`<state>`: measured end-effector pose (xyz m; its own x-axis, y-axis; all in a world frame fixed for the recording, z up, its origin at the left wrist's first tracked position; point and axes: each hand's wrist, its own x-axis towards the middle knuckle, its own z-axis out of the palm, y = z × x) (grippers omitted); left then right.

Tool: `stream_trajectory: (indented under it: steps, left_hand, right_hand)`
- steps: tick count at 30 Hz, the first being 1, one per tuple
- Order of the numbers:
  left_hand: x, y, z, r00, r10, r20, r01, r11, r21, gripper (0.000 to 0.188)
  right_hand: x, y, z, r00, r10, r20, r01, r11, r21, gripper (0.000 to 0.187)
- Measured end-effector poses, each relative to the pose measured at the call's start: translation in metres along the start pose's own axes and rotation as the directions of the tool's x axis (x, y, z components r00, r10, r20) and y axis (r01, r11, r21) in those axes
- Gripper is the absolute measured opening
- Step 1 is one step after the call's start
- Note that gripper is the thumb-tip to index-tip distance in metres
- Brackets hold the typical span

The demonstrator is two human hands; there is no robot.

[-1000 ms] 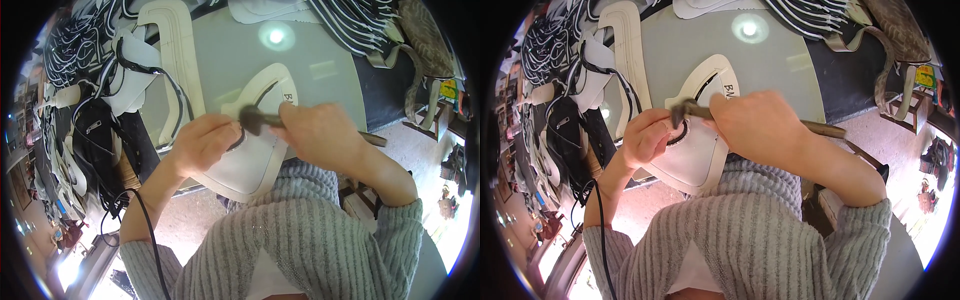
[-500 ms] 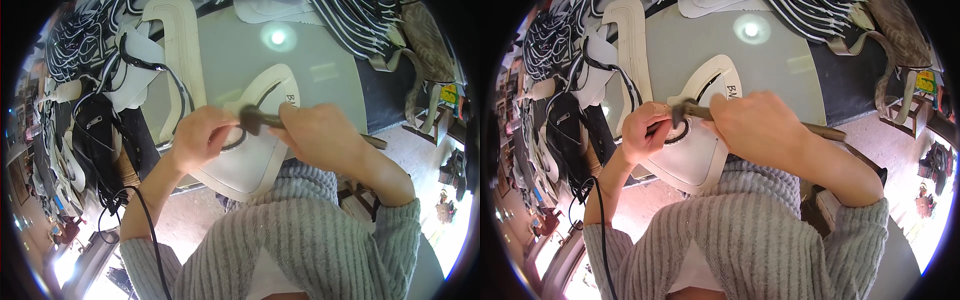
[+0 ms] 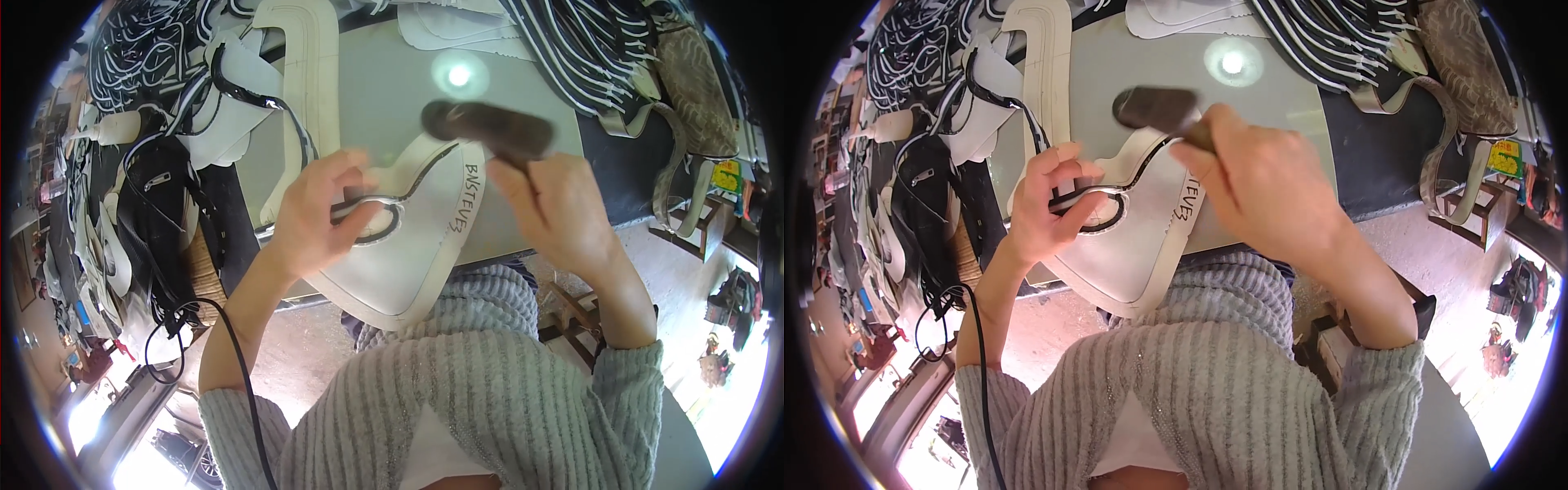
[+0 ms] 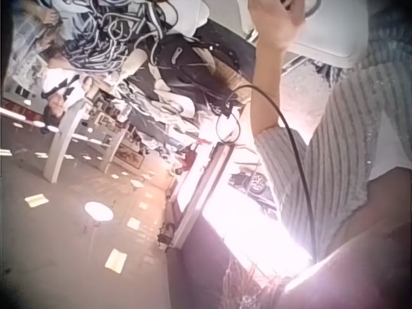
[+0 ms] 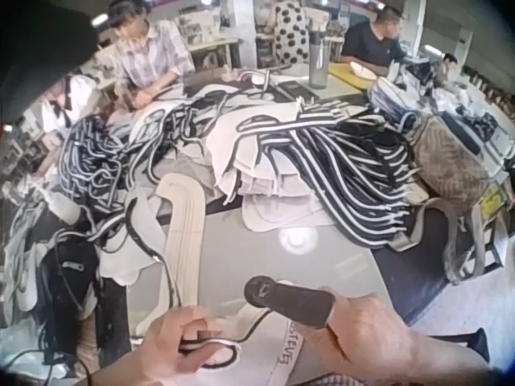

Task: The recorder is using a hammer to flatten and shape shoe upper components against a plastic template on a workbench.

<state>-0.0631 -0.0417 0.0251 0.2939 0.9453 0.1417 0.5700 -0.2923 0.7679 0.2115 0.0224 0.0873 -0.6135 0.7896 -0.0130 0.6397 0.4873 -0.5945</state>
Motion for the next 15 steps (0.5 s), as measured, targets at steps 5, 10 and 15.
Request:
stream_trajectory:
  steps: [5, 10, 15]
  left_hand:
    - [-0.007, 0.014, -0.001, 0.934, 0.203, -0.294, -0.185, 0.979, 0.09, 0.068]
    - [-0.053, 0.034, 0.011, 0.838, 0.148, -0.525, -0.169, 0.986, 0.008, 0.065]
    - [-0.076, 0.059, 0.051, 0.956, -0.101, -0.274, 0.186, 0.934, 0.305, 0.058]
  right_hand:
    - [-0.002, 0.021, 0.005, 0.991, 0.046, 0.129, -0.013, 0.969, -0.246, 0.034]
    - [-0.004, 0.008, -0.007, 0.996, 0.088, -0.029, -0.09, 0.994, -0.058, 0.038]
    - [-0.011, 0.032, 0.008, 0.993, 0.109, 0.049, -0.095, 0.971, -0.22, 0.036]
